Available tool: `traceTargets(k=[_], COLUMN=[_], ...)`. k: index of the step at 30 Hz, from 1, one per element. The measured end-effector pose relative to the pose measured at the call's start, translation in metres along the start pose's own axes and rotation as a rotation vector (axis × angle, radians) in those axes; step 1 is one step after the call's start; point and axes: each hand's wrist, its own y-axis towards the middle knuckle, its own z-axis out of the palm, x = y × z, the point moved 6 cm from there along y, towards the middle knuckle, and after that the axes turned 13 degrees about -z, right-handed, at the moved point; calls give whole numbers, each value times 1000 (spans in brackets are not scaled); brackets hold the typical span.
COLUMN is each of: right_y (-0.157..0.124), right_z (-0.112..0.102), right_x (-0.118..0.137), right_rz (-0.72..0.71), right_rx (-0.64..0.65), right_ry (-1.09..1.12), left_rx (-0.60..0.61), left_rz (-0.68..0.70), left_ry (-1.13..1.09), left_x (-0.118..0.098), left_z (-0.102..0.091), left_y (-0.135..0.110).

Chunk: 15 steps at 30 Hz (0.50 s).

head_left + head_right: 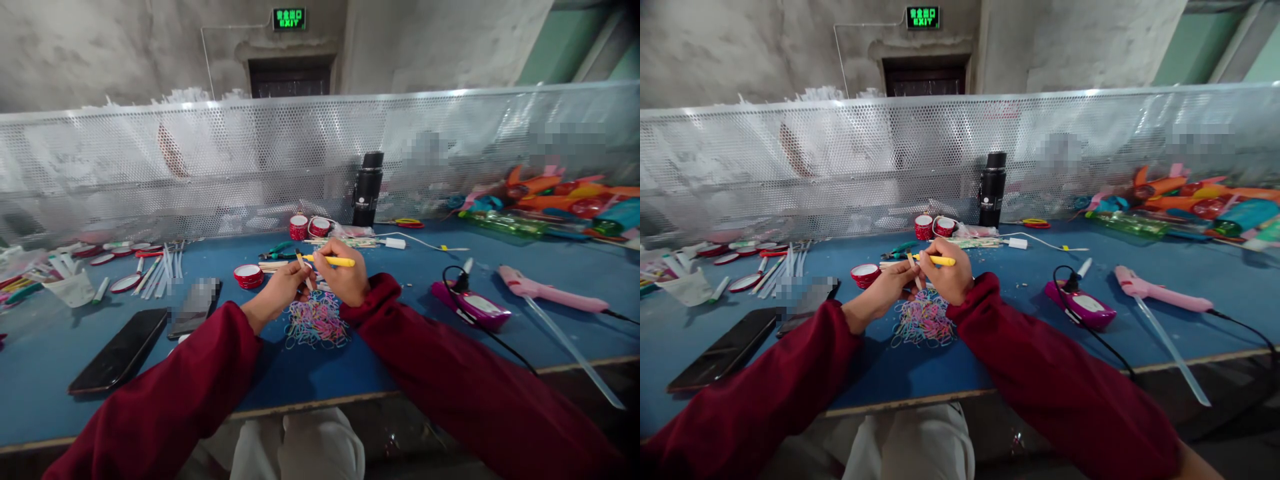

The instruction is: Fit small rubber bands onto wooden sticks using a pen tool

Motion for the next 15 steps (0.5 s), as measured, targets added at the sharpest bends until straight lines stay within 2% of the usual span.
traceTargets(k=[3, 8, 15], right_y=[0, 0, 0], right_z=[-1, 1, -1], right_x=[0, 0, 1], right_rz=[5, -2, -11], right_rx=[-21, 20, -17], right_ry=[7, 11, 21], left_rx=[3, -1, 14], left_rz=[7, -5, 1], left_ry=[-2, 1, 4], left_x=[0, 0, 0], left_z=[0, 0, 1], left_y=[-1, -1, 0])
